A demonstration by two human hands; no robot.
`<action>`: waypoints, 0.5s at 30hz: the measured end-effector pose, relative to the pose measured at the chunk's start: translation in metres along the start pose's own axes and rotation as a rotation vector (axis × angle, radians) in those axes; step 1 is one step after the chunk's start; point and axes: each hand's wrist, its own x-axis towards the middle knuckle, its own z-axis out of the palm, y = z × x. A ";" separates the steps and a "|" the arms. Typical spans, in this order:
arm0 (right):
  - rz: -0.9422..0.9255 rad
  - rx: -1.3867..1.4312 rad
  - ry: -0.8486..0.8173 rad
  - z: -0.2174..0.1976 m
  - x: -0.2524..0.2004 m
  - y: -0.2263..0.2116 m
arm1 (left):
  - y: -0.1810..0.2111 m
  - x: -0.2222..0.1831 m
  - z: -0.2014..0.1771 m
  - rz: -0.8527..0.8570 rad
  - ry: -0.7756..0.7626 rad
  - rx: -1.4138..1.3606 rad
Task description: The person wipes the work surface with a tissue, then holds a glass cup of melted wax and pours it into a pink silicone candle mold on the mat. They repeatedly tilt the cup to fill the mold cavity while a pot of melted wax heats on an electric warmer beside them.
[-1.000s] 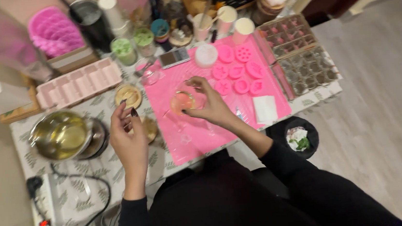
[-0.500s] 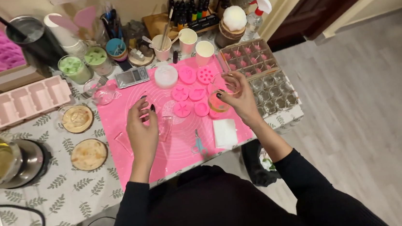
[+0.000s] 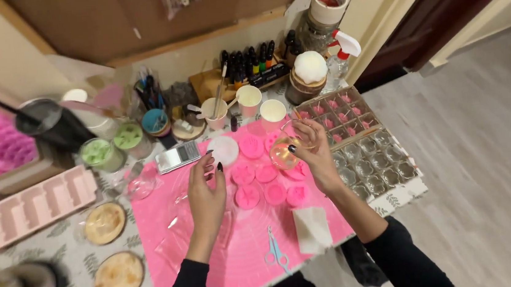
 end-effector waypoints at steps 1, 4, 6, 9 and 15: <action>-0.008 -0.006 0.002 -0.003 0.005 0.003 | -0.003 0.003 0.009 0.007 0.000 -0.008; -0.044 -0.057 -0.039 -0.006 0.011 0.024 | -0.014 0.002 0.017 0.059 0.028 -0.017; -0.098 -0.178 -0.088 -0.014 0.012 0.044 | -0.020 0.001 0.020 0.111 0.010 -0.036; -0.117 -0.136 -0.142 -0.011 0.008 0.049 | -0.031 -0.006 0.017 0.170 -0.011 -0.016; -0.182 -0.173 -0.218 -0.022 -0.007 0.059 | -0.057 -0.013 0.006 0.447 0.018 0.038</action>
